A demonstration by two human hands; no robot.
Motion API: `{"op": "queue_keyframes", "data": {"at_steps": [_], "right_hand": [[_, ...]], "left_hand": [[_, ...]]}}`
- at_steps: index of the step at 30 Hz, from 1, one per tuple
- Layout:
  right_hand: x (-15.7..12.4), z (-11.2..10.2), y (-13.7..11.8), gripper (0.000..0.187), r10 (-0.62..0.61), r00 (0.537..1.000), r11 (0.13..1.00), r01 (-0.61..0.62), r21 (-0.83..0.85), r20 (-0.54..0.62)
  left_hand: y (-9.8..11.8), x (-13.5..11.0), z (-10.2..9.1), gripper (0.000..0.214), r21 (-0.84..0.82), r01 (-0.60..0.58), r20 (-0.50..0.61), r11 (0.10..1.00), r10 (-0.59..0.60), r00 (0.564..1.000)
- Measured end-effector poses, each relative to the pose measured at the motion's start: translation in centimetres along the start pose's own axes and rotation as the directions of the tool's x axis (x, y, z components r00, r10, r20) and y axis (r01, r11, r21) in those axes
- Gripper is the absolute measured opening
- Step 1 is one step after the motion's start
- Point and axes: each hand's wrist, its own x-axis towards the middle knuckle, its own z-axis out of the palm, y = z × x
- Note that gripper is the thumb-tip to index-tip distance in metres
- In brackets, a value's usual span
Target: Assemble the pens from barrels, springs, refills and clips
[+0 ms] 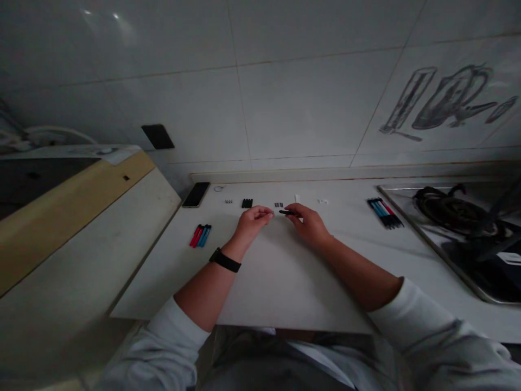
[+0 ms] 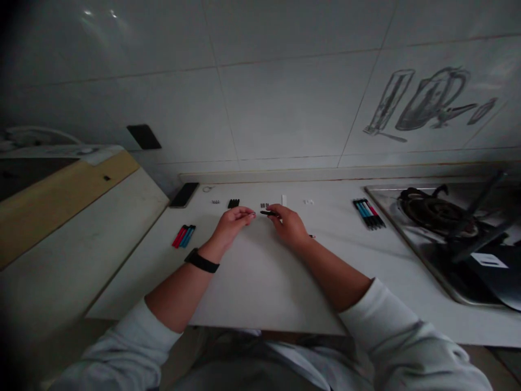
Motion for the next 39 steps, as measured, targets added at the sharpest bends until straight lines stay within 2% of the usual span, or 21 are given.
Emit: {"op": "queue_keyframes", "data": {"at_steps": [3,13,28,32,39], "right_hand": [[-0.8,-0.1,-0.3,0.019,-0.021,0.998,0.999,0.023,-0.028,0.057],[-1.1,-0.6,-0.8,0.02,-0.051,0.996,0.994,0.059,-0.097,0.075],[-1.1,-0.6,-0.9,0.019,-0.106,0.987,0.987,0.119,-0.111,0.118],[-1.1,-0.7,-0.8,0.02,-0.139,0.985,0.976,0.153,-0.154,0.099],[-1.1,-0.7,-0.8,0.02,-0.138,0.987,0.973,0.15,-0.176,0.079]], "left_hand": [[-0.7,0.1,-0.7,0.024,0.07,-0.015,0.047,0.997,0.011,0.999],[-1.6,0.2,-0.6,0.028,0.222,-0.033,0.097,0.975,0.011,0.995],[-1.5,-0.1,0.0,0.024,0.276,-0.055,0.063,0.96,0.039,0.997],[-1.1,-0.4,-0.1,0.023,0.323,-0.09,0.082,0.942,0.067,0.994],[-0.6,-0.5,-0.1,0.024,0.362,-0.072,0.086,0.929,0.043,0.995]]}}
